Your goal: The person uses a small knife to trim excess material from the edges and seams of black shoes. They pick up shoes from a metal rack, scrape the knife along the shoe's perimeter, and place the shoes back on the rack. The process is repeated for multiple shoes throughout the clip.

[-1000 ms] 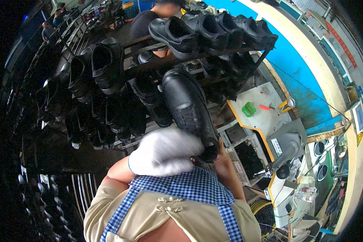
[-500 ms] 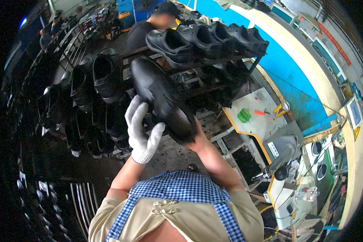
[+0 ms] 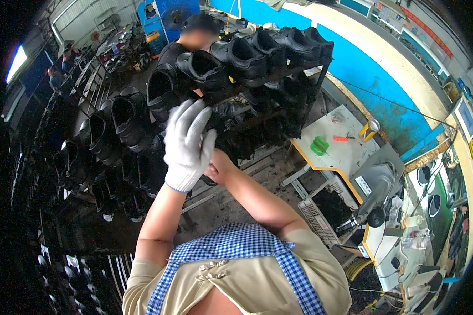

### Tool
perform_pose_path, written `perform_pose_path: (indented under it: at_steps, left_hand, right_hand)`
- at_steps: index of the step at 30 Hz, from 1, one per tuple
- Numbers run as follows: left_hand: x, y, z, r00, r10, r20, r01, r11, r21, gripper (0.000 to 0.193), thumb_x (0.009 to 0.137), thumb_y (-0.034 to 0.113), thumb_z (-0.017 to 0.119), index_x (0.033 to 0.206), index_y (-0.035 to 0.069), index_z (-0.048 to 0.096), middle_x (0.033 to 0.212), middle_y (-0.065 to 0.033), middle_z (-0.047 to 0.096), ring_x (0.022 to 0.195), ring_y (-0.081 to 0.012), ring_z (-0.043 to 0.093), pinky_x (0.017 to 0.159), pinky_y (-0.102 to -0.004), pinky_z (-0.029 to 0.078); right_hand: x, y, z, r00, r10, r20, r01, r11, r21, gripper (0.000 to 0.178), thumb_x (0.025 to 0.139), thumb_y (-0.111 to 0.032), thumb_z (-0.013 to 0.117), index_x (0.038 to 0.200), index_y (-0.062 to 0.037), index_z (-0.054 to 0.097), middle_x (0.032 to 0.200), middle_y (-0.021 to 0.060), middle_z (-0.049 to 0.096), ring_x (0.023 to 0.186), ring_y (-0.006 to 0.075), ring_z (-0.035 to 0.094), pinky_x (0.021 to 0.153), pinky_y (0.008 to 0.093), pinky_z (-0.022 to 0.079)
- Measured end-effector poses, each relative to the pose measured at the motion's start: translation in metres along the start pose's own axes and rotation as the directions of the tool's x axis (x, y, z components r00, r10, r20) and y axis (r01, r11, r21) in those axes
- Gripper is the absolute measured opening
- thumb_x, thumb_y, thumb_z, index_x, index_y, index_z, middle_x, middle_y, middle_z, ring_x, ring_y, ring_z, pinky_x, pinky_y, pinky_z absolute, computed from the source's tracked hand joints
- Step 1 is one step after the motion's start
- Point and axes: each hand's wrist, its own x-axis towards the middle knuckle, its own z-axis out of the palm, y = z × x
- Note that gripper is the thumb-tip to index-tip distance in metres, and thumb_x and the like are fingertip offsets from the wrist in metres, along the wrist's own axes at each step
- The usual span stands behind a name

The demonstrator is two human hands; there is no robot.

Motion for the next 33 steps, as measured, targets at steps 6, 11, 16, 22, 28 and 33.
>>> perform_pose_path:
  at_steps: [6, 11, 16, 22, 28, 33]
  left_hand:
    - [0.069, -0.045, 0.075, 0.988, -0.146, -0.057, 0.156, 0.942, 0.296, 0.055, 0.082, 0.027, 0.071, 0.128, 0.001, 0.056, 0.131, -0.0188, 0.057, 0.129, -0.0382, 0.048, 0.111, -0.0503, 0.035]
    - [0.081, -0.005, 0.058, 0.993, -0.114, 0.036, 0.116, 0.990, -0.083, 0.034, 0.075, 0.031, 0.080, 0.091, 0.003, 0.068, 0.088, -0.0156, 0.068, 0.084, -0.0362, 0.064, 0.074, -0.0423, 0.051]
    - [0.036, 0.061, 0.003, 0.937, -0.227, 0.264, 0.348, 0.659, -0.667, 0.037, 0.082, 0.023, 0.078, 0.110, 0.001, 0.068, 0.103, -0.0135, 0.070, 0.098, -0.0282, 0.067, 0.091, -0.0368, 0.050]
    - [0.003, 0.046, 0.009, 0.512, -0.076, 0.856, 0.740, -0.467, -0.484, 0.052, 0.092, 0.027, 0.066, 0.130, -0.007, 0.055, 0.119, -0.0108, 0.066, 0.109, -0.0170, 0.062, 0.097, -0.0310, 0.048]
    - [-0.036, 0.057, 0.016, 0.655, -0.245, 0.715, 0.743, 0.037, -0.668, 0.034, 0.096, 0.020, 0.060, 0.124, 0.000, 0.060, 0.109, -0.0067, 0.065, 0.095, -0.0149, 0.060, 0.086, -0.0291, 0.049]
    - [-0.050, 0.051, 0.014, 0.693, -0.285, 0.662, 0.721, 0.291, -0.629, 0.037, 0.096, 0.022, 0.061, 0.127, 0.002, 0.058, 0.111, -0.0041, 0.065, 0.096, -0.0106, 0.057, 0.089, -0.0264, 0.046]
  right_hand:
    - [-0.047, -0.029, -0.028, 0.803, 0.296, -0.517, -0.265, 0.955, 0.134, 0.031, 0.095, -0.037, 0.066, 0.098, -0.0054, 0.070, 0.069, -0.0026, 0.058, 0.045, 0.0041, 0.038, 0.041, 0.0204, 0.026]
    - [-0.069, -0.077, -0.042, 0.828, -0.297, -0.475, 0.129, 0.926, -0.355, 0.059, 0.089, -0.013, 0.075, 0.140, -0.0093, 0.046, 0.093, -0.0023, 0.057, 0.060, 0.0012, 0.042, 0.051, 0.0187, 0.033]
    - [-0.087, -0.143, -0.002, 0.723, -0.684, -0.095, 0.553, 0.655, -0.514, 0.104, 0.076, 0.001, 0.080, 0.156, -0.0073, 0.014, 0.142, 0.0154, 0.047, 0.130, 0.0259, 0.051, 0.104, 0.0344, 0.046]
    - [-0.108, -0.185, 0.000, 0.881, -0.472, -0.031, 0.241, 0.503, -0.830, 0.071, 0.077, -0.009, 0.083, 0.139, 0.0011, 0.049, 0.124, 0.0119, 0.062, 0.105, 0.0161, 0.064, 0.085, 0.0252, 0.051]
    - [-0.109, -0.200, 0.013, 0.926, -0.368, 0.078, 0.128, 0.113, -0.985, 0.039, 0.076, -0.005, 0.081, 0.113, -0.0102, 0.071, 0.085, 0.0030, 0.061, 0.070, 0.0135, 0.064, 0.060, 0.0272, 0.051]
    - [-0.102, -0.184, 0.026, 0.864, -0.393, 0.315, 0.240, -0.229, -0.943, 0.035, 0.067, 0.002, 0.077, 0.097, -0.0108, 0.067, 0.089, 0.0040, 0.061, 0.070, 0.0206, 0.067, 0.056, 0.0294, 0.056]
